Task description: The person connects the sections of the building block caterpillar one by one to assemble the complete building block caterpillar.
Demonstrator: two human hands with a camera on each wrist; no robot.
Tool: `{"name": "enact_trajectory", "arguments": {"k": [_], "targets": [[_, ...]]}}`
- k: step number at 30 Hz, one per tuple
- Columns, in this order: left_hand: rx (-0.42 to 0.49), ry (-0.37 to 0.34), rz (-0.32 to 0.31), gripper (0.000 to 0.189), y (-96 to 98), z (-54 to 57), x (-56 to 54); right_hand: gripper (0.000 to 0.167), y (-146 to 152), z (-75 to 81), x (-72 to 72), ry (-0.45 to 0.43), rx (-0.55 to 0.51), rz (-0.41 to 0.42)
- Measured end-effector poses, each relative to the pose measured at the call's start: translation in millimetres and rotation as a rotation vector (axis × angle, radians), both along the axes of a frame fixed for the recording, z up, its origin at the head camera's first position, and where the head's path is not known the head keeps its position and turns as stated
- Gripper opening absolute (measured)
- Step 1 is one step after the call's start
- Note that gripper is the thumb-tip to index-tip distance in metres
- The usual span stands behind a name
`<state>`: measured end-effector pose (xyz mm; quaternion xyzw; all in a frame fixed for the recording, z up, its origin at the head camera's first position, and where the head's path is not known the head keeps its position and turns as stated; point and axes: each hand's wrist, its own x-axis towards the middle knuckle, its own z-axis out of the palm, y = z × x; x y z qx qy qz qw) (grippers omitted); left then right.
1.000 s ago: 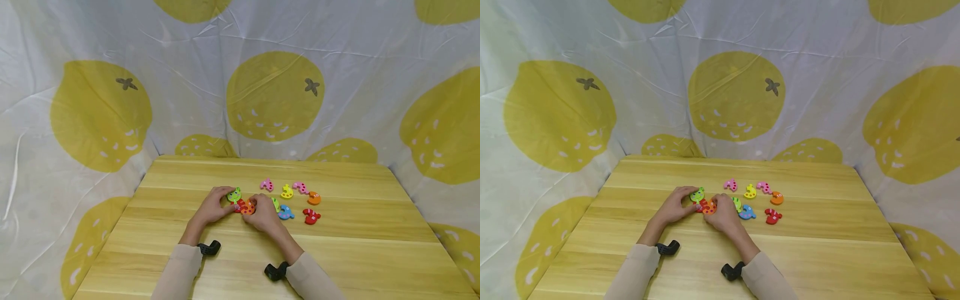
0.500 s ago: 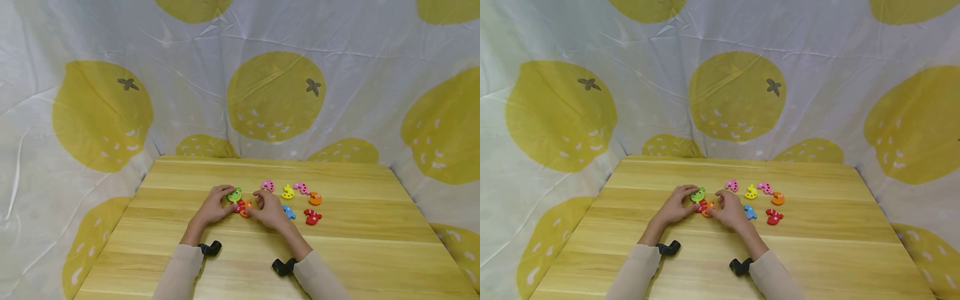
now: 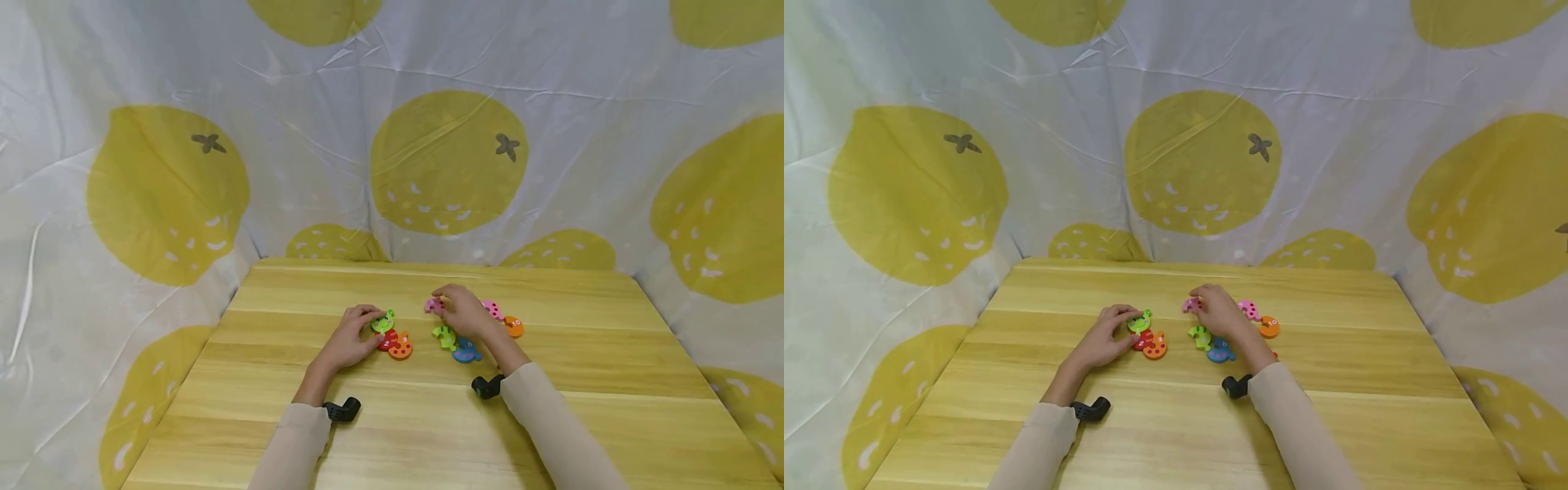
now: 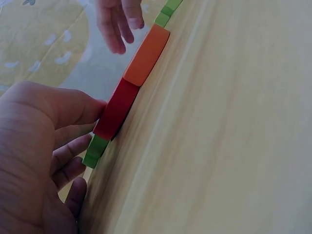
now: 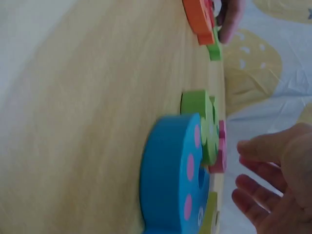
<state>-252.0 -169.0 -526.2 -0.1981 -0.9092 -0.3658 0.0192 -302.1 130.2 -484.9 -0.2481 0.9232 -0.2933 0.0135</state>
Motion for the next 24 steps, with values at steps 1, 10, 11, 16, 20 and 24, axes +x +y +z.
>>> {"name": "enact_trajectory", "arguments": {"k": [1,10,11,16,20,24], "targets": [[0.003,-0.002,-0.002,0.05,-0.3,-0.7,0.2,0.043,0.9,-0.6,-2.2,-0.005,0.031,0.03],[-0.083,0.043,0.021,0.09,6.0,-2.7,1.2,0.044,2.7,-5.2,-6.6,-0.024,0.15,0.139],[-0.103,0.052,0.018,0.093,7.1,-2.5,1.4,0.044,2.9,-5.0,-6.2,-0.017,0.157,0.135],[-0.116,0.061,0.0,0.094,7.9,-1.7,2.3,0.047,4.6,-3.7,-6.3,-0.026,0.185,0.133],[-0.07,0.028,-0.01,0.092,3.0,-2.2,2.1,0.046,6.3,-2.7,-7.8,-0.01,0.174,0.148],[-0.053,-0.008,-0.016,0.094,-1.1,-2.9,1.1,0.045,8.5,-1.7,-7.1,-0.012,0.142,0.144]]}}
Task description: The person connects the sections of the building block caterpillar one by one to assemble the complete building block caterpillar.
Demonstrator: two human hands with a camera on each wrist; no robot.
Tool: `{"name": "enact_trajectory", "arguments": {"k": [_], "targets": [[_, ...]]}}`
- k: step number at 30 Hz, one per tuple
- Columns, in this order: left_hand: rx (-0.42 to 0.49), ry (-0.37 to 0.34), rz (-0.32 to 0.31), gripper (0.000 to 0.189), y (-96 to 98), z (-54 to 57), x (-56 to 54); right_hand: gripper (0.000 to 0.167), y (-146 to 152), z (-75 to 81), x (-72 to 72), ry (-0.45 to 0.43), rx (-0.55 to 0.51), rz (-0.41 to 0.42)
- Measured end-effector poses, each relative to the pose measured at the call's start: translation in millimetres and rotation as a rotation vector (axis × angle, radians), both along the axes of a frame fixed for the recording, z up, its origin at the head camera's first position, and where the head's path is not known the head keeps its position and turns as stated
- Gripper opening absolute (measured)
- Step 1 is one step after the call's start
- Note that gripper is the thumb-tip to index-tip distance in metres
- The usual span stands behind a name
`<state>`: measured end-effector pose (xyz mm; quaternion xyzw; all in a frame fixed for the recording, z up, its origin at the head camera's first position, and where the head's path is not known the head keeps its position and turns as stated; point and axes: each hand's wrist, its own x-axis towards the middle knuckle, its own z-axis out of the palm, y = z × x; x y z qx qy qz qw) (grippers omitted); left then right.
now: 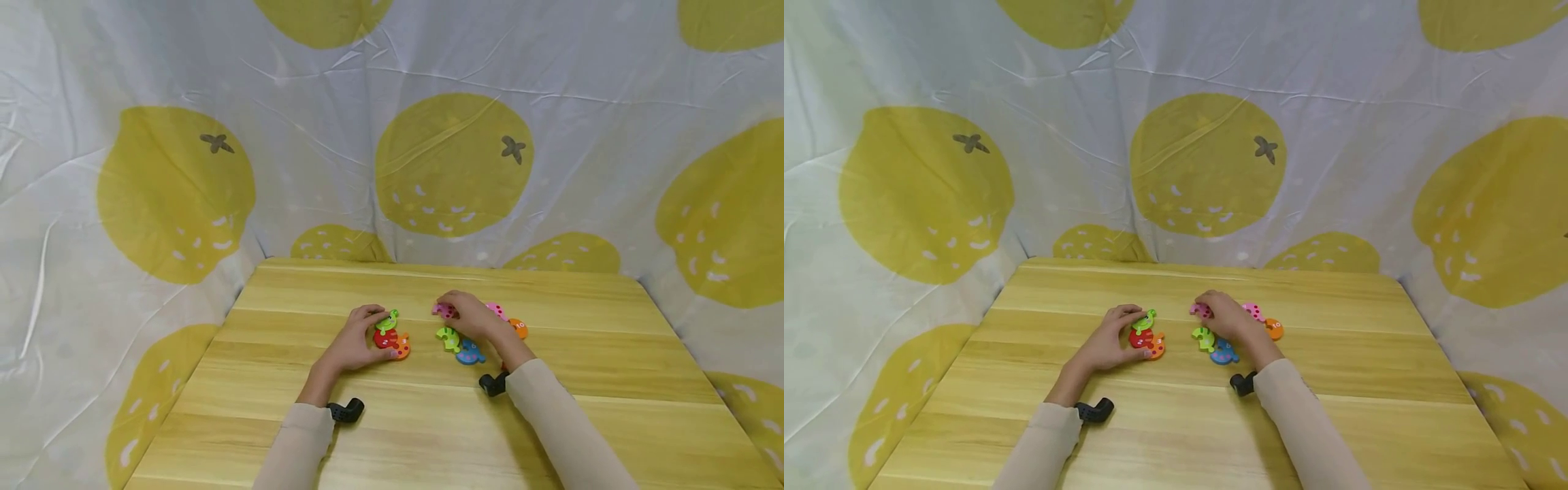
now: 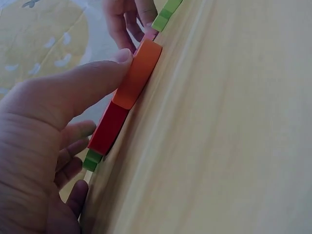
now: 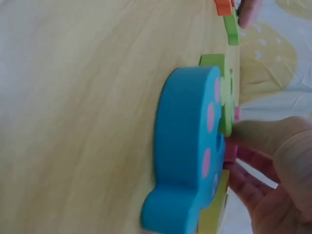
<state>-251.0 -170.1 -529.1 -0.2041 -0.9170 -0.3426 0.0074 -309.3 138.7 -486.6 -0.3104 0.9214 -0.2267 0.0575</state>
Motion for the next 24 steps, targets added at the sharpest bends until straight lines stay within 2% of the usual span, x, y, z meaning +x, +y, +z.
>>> {"name": "enact_trajectory", "arguments": {"k": [10,13,24], "targets": [[-0.01,-0.004,0.01,0.09,0.3,-0.6,-0.7,0.051,5,-0.1,6.4,-0.028,-0.135,-0.115],[-0.013,-0.006,0.006,0.09,-0.3,-0.2,-0.2,0.05,5,2.7,12.3,-0.041,-0.184,-0.121],[-0.024,-0.01,-0.021,0.089,-1.3,1.1,-0.4,0.048,-15,-2.5,32.0,-0.029,-0.268,-0.007]]}}
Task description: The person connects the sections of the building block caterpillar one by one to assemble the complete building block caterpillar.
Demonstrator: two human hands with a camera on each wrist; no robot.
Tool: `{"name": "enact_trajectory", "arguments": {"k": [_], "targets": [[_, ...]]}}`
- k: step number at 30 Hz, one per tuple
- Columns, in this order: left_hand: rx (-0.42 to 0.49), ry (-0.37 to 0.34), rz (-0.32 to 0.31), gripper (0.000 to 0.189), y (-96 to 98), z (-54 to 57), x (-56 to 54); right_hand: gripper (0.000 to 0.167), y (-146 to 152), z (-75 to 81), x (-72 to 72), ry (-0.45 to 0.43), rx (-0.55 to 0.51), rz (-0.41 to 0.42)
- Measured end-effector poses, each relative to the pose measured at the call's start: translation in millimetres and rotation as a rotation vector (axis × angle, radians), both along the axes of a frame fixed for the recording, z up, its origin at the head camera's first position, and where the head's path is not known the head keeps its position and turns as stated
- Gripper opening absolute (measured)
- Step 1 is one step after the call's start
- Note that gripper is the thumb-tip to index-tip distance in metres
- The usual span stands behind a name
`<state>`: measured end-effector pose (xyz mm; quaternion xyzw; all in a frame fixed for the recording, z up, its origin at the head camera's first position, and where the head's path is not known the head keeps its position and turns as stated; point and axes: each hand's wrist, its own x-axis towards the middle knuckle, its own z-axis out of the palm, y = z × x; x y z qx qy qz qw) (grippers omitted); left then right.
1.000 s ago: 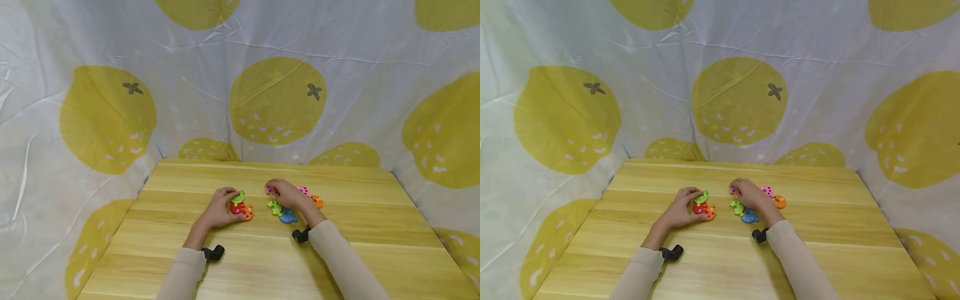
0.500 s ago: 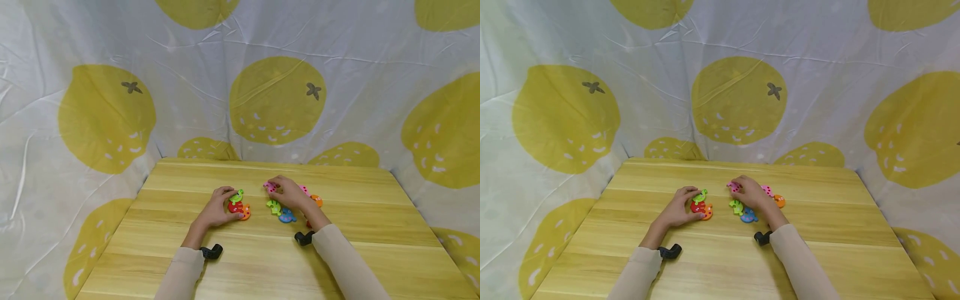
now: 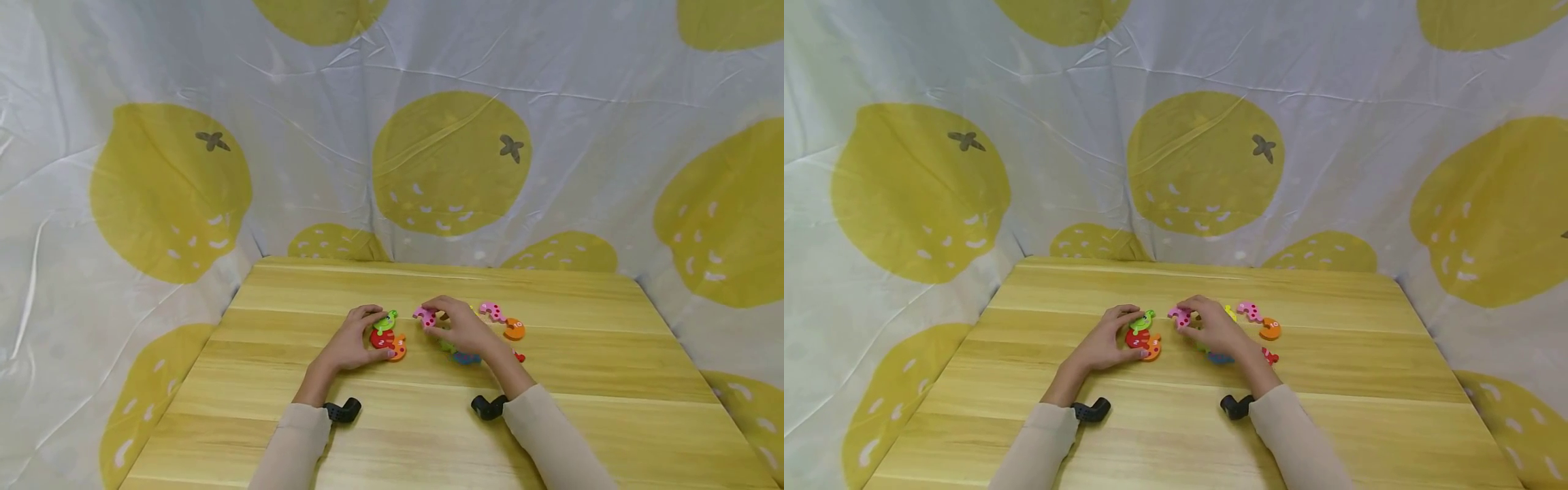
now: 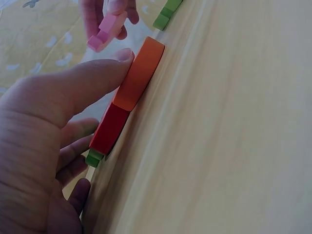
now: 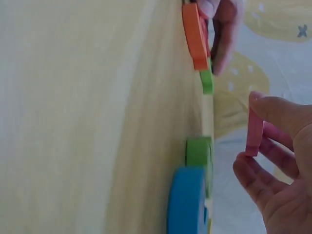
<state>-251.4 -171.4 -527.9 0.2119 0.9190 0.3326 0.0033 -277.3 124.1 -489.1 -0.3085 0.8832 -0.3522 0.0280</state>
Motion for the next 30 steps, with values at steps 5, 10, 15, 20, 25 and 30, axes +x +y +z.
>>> {"name": "enact_trajectory", "arguments": {"k": [5,10,15,20,25,30], "targets": [[0.017,-0.009,0.0,0.091,-0.1,1.3,0.4,0.049,-14,-7.2,4.8,0.018,-0.02,0.051],[0.011,-0.012,-0.013,0.091,0.1,3.4,0.5,0.049,-25,-11.6,10.9,-0.002,-0.023,0.067],[0.009,-0.016,-0.018,0.09,0.2,3.4,0.7,0.05,-31,-13.1,13.0,-0.026,-0.014,0.066],[-0.002,-0.015,-0.015,0.091,1.3,2.3,-0.2,0.049,-33,-13.1,13.6,-0.02,0.025,0.072],[0.003,-0.018,-0.017,0.091,1.5,2.5,0.1,0.047,-32,-14.4,13.3,-0.002,0.063,0.089],[-0.001,-0.021,-0.004,0.092,0.3,2.9,1.5,0.046,-33,-15.9,11.2,-0.027,0.057,0.103]]}}
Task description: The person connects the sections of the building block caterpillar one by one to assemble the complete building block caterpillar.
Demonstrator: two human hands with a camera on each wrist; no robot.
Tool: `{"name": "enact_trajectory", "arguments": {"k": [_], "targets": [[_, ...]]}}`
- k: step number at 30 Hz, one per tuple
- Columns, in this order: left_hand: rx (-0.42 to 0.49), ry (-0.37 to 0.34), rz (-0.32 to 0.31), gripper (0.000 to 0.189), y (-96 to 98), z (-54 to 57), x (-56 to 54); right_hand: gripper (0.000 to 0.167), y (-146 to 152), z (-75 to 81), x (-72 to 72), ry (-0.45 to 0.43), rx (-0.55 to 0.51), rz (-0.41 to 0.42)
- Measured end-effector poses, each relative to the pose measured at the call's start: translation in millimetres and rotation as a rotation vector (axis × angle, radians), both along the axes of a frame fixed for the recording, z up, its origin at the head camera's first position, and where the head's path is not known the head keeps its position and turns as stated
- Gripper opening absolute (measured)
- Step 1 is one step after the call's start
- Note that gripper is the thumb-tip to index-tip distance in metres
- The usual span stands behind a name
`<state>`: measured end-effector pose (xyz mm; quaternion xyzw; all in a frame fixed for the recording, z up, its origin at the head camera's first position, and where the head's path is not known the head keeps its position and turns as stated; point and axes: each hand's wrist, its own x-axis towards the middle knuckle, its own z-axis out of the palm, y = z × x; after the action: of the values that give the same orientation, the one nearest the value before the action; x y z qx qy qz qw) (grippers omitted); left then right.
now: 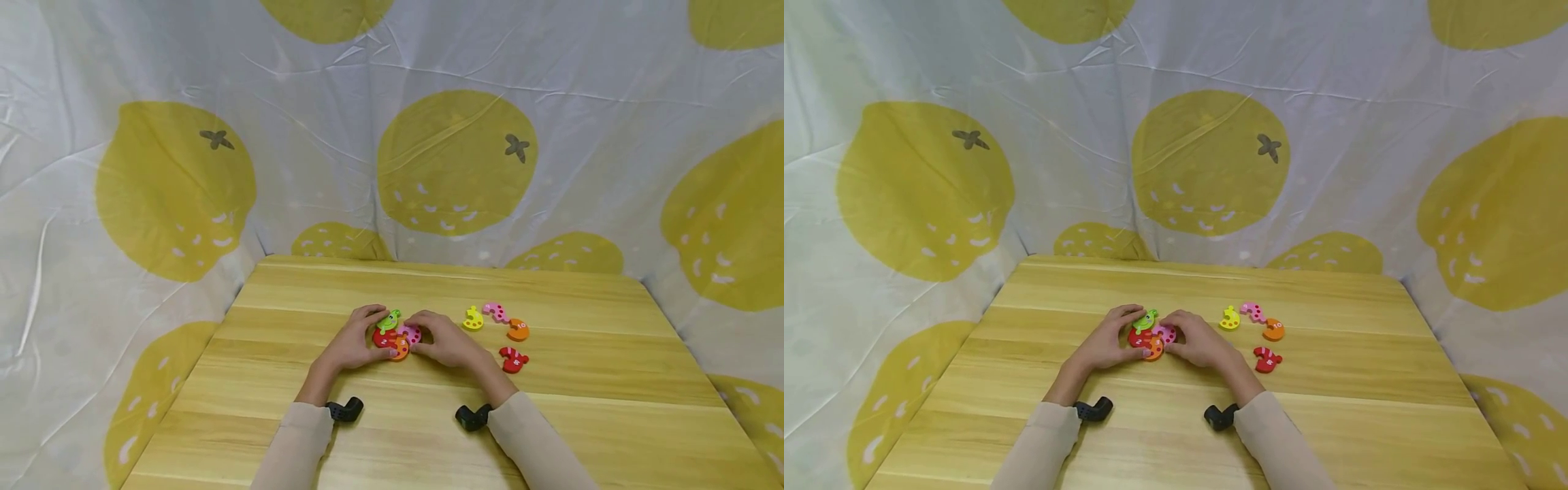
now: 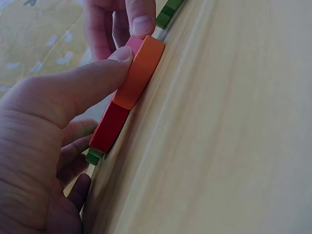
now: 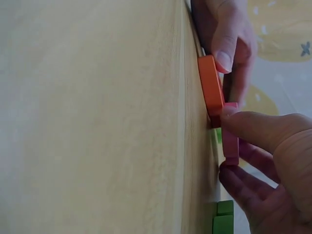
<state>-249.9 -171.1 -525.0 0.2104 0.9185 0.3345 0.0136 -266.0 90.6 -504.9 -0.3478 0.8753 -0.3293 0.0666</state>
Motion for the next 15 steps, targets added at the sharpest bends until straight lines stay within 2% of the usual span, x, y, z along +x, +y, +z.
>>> {"name": "enact_trajectory", "arguments": {"k": [9,15], "targets": [[0.0,0.008,0.023,0.096,0.9,-0.7,0.0,0.047,-2.4,1.1,-1.2,-0.006,0.066,-0.014],[0.011,0.004,0.044,0.096,1.8,0.3,0.6,0.046,-2.8,2.1,0.9,-0.032,0.071,-0.048]]}}
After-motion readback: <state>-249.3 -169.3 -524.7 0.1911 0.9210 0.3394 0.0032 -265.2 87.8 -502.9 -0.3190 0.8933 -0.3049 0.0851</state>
